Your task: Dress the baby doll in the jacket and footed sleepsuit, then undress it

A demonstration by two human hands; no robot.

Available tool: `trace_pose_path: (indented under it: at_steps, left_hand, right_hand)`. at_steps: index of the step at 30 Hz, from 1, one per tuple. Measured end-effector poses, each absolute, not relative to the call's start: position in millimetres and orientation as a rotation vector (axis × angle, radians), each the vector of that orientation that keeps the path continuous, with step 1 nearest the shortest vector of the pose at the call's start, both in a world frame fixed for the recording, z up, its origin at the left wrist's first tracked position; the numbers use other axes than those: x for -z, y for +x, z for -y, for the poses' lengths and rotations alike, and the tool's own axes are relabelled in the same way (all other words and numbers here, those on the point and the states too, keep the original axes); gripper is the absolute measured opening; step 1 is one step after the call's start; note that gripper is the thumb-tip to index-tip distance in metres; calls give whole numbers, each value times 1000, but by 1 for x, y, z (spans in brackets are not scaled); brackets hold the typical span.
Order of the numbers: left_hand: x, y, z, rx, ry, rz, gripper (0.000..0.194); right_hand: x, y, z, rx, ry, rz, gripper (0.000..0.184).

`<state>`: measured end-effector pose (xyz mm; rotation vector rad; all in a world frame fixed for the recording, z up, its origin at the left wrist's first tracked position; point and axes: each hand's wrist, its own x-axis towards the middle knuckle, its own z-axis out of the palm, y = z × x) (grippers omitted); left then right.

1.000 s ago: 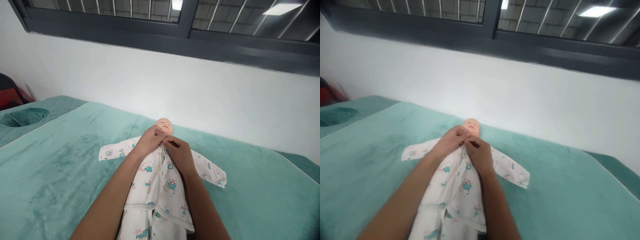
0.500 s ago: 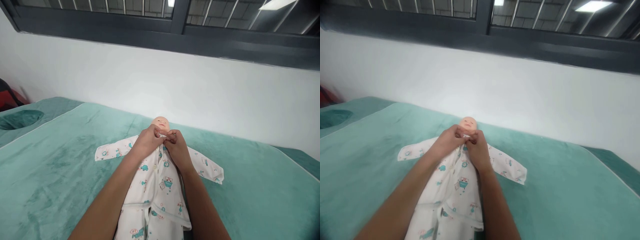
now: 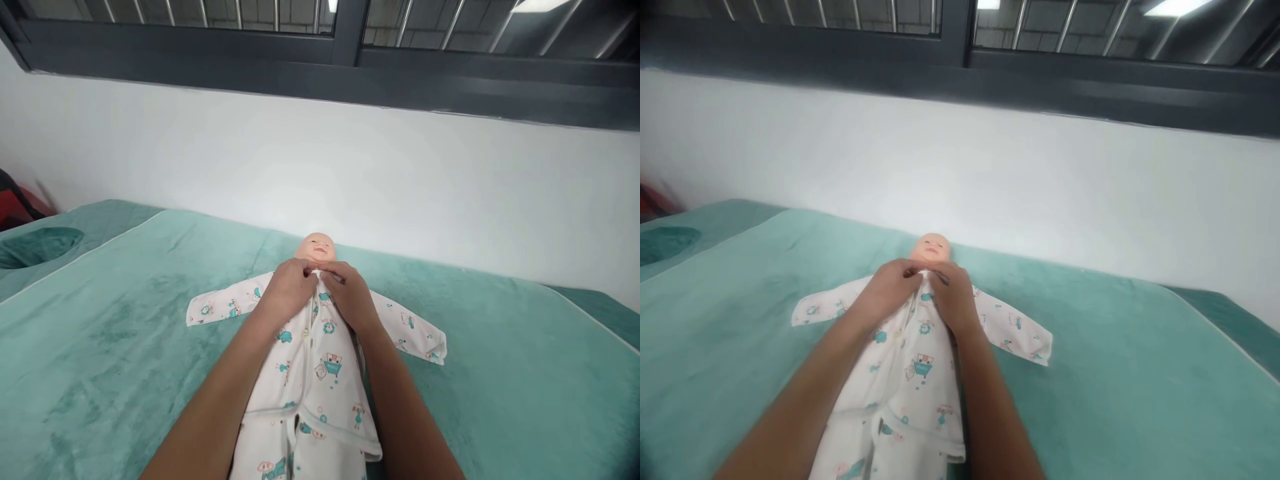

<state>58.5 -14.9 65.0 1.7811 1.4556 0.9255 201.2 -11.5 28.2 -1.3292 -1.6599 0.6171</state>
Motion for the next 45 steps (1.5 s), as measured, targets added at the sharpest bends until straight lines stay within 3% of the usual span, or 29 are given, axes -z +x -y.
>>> trace_pose_path:
  at_steps: [13,24,39,45]
  left_hand:
    - [-59,57,9,-1010,1551,-1428,27]
    - [-55,54,6,-1046,1361,-1253,27]
    - [-62,53,12,-967,1557,-1307,23]
    - [-65,54,15,-873,1547,-1323,34]
  right_hand:
    - [-28,203,11,-704,-1397,1555,11]
    - [-26,204,8,-741,-1320,1529,16]
    - [-25,195,10,-665,-1362,1445,13]
    - [-23,198,8,-716,-1366,1434,15]
